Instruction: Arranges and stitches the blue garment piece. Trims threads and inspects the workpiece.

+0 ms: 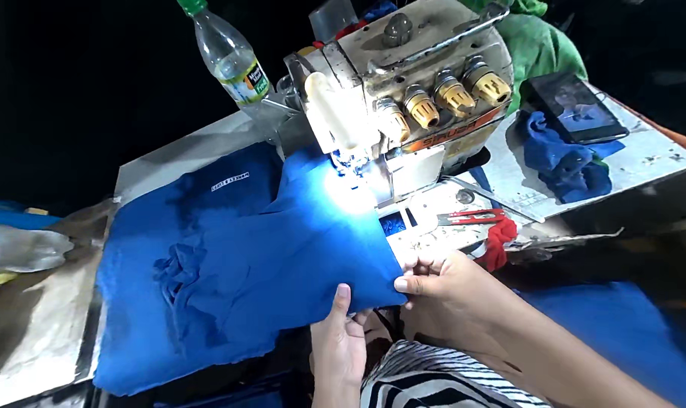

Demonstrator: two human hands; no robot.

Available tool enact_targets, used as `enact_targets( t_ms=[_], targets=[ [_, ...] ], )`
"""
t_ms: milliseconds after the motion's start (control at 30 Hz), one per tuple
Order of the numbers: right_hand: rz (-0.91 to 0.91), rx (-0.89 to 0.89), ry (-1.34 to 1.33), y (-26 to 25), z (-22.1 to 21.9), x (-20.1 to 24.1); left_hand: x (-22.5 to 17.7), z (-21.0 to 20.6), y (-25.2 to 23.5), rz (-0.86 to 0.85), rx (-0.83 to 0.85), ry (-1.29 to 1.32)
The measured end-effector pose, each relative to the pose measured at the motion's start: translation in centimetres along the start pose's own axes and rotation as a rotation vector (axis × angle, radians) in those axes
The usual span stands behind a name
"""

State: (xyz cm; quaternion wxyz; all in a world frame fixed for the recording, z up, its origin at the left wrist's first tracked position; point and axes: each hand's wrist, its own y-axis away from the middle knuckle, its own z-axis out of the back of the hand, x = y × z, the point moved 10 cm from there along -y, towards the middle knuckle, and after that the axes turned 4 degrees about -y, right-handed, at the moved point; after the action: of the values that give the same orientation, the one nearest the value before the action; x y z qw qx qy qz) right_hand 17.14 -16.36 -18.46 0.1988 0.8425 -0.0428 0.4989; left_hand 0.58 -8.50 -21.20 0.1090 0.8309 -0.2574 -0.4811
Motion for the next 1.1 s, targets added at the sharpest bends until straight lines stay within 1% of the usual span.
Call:
enact_targets(
  t_ms=[33,67,133,333,433,500,600,700,800,900,1100],
  targets=[
    [0.007,-0.013,0.019,0.0,0.1,0.0,-0.7,0.4,-0.1,-0.042,-0.068,-0.066],
    [0.014,-0.026,0.028,0.0,0.1,0.0,-1.3,0.6,-0.1,-0.076,-0.102,-0.115],
    [0.029,-0.045,0.054,0.0,0.1,-0.2,-2.0,0.8,-0.1,-0.122,-0.122,-0.166],
    [0.007,-0.108,0.149,0.0,0.4,-0.6,-2.2,0.9,-0.5,-0.123,-0.119,-0.228],
    [0.017,-0.062,0.124,-0.2,0.2,-0.8,-2.0,1.1,-0.8,-0.140,-0.101,-0.230],
    [0.014,-0.024,0.082,-0.2,-0.1,-1.0,-2.1,1.0,-1.0,-0.200,-0.063,-0.250],
    [0.027,-0.018,0.034,0.5,-0.1,-0.8,-2.7,1.0,-0.5,-0.325,-0.032,-0.325],
    [0.069,-0.006,0.039,0.8,-0.1,-0.5,-3.5,1.1,0.1,-0.432,-0.061,-0.385],
    [0.070,-0.007,0.077,0.7,0.0,-0.4,-4.2,0.9,0.2,-0.520,-0.059,-0.438],
    [0.081,-0.014,0.122,0.6,-0.2,-0.1,-4.8,0.7,0.1,-0.558,-0.049,-0.447],
    [0.105,0.016,0.088,0.2,-0.8,0.2,-5.6,0.1,-0.1,-0.602,-0.041,-0.474]
  ],
)
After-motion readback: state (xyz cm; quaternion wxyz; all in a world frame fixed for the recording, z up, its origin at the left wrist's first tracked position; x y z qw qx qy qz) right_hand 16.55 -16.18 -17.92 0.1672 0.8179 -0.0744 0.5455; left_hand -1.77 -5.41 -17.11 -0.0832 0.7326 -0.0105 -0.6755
